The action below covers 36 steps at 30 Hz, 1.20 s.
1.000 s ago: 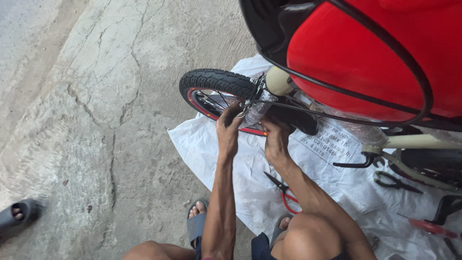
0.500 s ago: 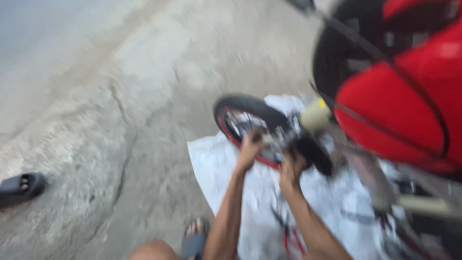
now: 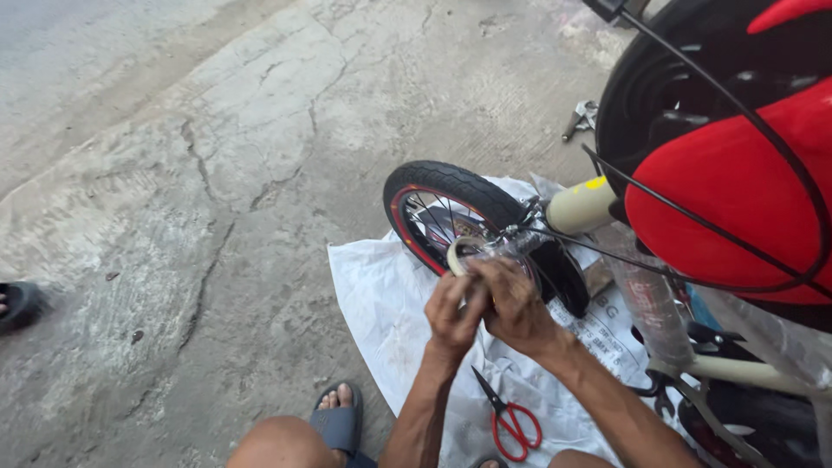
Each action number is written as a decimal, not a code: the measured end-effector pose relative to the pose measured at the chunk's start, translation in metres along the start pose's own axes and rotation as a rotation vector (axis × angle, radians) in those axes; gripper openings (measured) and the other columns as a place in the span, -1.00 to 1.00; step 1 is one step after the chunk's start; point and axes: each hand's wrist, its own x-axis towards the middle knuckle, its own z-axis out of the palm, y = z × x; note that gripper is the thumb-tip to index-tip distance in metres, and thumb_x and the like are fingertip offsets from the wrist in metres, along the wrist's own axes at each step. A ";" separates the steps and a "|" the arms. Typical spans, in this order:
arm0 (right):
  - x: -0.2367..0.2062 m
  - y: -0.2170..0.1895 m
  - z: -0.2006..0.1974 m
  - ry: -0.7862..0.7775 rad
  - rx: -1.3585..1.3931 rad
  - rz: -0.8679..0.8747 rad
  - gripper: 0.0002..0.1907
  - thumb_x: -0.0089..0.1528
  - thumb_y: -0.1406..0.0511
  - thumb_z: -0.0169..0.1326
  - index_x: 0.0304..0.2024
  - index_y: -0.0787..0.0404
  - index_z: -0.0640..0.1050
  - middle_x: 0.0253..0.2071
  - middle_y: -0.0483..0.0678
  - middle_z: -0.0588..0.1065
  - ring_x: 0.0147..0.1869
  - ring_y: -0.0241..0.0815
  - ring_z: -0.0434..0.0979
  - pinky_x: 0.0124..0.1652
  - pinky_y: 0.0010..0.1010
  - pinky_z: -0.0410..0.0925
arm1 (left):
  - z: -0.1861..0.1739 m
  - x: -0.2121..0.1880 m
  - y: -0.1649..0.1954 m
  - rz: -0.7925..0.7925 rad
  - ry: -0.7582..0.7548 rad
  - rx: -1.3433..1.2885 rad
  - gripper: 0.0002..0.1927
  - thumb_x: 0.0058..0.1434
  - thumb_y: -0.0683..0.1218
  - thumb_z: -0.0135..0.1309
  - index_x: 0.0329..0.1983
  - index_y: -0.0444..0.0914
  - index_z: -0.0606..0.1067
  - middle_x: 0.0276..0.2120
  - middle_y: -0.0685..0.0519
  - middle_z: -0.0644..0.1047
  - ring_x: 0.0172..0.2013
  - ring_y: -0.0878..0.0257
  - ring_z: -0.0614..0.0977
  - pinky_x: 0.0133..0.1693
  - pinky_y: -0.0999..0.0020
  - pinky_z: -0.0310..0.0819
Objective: The person wraps clear plastic film around the front fork and rear frame of a bicycle. They use scissors to cut the film and tape to secure it in place.
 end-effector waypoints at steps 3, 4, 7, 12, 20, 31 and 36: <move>0.009 -0.013 -0.012 -0.067 0.115 0.064 -0.43 0.13 0.46 0.15 0.20 0.43 0.38 0.01 0.24 0.52 0.04 0.24 0.58 0.05 -0.07 0.41 | -0.007 0.012 0.016 -0.335 0.141 -0.292 -0.66 0.23 -0.27 0.15 0.06 -0.29 0.40 -0.04 -0.16 0.45 -0.02 -0.07 0.57 0.07 0.15 0.54; 0.008 -0.019 -0.014 -0.066 0.127 0.085 -0.47 0.15 0.46 0.17 0.18 0.40 0.41 -0.01 0.21 0.55 0.00 0.21 0.60 0.02 -0.09 0.42 | -0.007 0.013 0.024 -0.610 0.235 -0.441 -0.68 0.27 -0.28 0.11 0.08 -0.31 0.39 -0.05 -0.08 0.47 -0.03 0.04 0.57 0.09 0.21 0.51; -0.005 -0.030 -0.026 -0.084 0.007 -0.075 -0.55 0.12 0.45 0.15 0.09 0.33 0.47 -0.15 0.10 0.57 -0.12 0.13 0.61 0.01 -0.06 0.43 | -0.012 0.011 0.033 -1.387 0.307 -1.253 -0.69 0.33 -0.06 0.03 -0.03 -0.41 0.45 -0.17 -0.06 0.56 -0.12 0.15 0.60 0.05 0.25 0.46; -0.050 -0.032 -0.070 -0.103 -0.071 -0.009 -0.66 0.18 0.38 0.16 0.00 0.30 0.47 -0.24 0.05 0.55 -0.22 0.05 0.58 -0.06 -0.11 0.43 | -0.007 -0.008 0.057 -1.713 -0.006 -1.502 -0.75 0.44 -0.05 0.02 -0.06 -0.36 0.51 -0.22 0.00 0.57 -0.18 0.25 0.57 -0.02 0.26 0.45; -0.043 0.017 -0.032 -0.139 0.149 0.882 -0.50 0.18 0.12 0.27 0.01 0.34 0.51 -0.34 0.16 0.61 -0.24 0.09 0.69 -0.25 -0.15 0.47 | 0.037 -0.047 0.112 -1.626 -0.023 -1.260 -0.71 0.33 -0.13 0.04 0.06 -0.34 0.51 -0.09 0.04 0.62 -0.06 0.29 0.59 0.05 0.35 0.44; -0.082 0.054 0.023 0.147 0.045 0.668 -0.91 0.24 0.42 0.07 -0.25 0.25 0.59 -0.35 0.13 0.54 -0.24 0.17 0.61 -0.29 -0.08 0.42 | 0.062 -0.068 -0.040 -0.370 -0.385 -0.377 -0.67 0.30 -0.25 0.19 0.11 -0.39 0.46 0.00 -0.21 0.57 0.03 0.00 0.59 0.11 0.25 0.45; -0.193 0.066 0.044 -0.092 -0.034 0.539 -0.68 0.13 0.42 0.04 -0.04 0.29 0.50 -0.36 0.16 0.48 -0.29 0.23 0.50 -0.30 0.07 0.31 | 0.086 -0.091 -0.059 -0.133 -0.513 -0.172 -0.50 0.30 -0.36 0.00 0.33 -0.49 0.32 -0.49 -0.14 0.42 -0.52 -0.12 0.43 -0.42 -0.03 0.26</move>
